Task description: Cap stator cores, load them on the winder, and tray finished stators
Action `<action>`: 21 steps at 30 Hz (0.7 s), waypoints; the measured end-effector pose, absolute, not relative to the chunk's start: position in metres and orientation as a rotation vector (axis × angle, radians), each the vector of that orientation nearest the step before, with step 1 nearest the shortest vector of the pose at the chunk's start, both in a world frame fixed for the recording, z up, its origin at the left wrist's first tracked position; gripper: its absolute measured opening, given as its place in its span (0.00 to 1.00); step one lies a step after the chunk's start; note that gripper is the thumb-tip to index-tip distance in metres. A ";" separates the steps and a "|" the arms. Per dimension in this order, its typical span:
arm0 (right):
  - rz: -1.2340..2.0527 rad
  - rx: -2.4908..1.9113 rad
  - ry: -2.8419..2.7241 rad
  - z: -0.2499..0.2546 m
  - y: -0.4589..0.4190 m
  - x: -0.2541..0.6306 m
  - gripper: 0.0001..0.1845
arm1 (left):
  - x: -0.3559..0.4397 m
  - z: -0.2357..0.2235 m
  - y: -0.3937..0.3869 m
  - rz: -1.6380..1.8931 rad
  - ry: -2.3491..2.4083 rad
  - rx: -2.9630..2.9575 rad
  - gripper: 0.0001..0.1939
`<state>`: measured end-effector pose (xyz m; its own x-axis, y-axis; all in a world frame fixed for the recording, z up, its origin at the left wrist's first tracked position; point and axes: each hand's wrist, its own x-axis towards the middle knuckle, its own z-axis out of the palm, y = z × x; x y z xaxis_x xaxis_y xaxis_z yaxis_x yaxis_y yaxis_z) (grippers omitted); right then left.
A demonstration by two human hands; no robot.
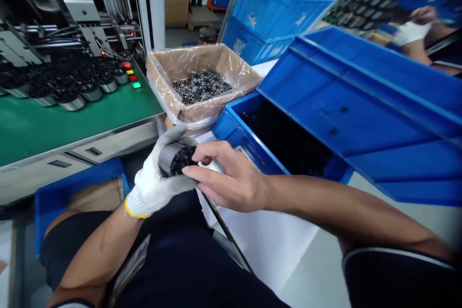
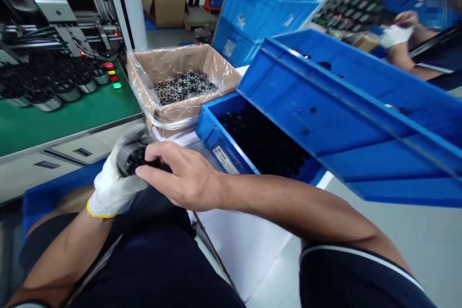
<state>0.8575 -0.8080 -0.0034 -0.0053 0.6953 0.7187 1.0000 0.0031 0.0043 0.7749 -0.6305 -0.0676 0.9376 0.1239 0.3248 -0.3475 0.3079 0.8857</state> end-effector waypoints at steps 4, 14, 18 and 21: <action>-0.750 -1.720 -1.745 -0.005 -0.806 0.866 0.14 | 0.773 -0.065 -0.625 0.323 -0.160 1.277 0.44; -0.804 -1.733 -1.733 -0.009 -0.804 0.865 0.19 | 0.772 -0.067 -0.617 0.282 -0.138 1.401 0.56; -0.802 -1.743 -1.693 -0.011 -0.803 0.863 0.21 | 0.768 -0.066 -0.614 0.279 -0.083 1.448 0.56; -0.825 -1.735 -1.706 -0.010 -0.803 0.860 0.19 | 0.766 -0.063 -0.613 0.235 -0.064 1.480 0.55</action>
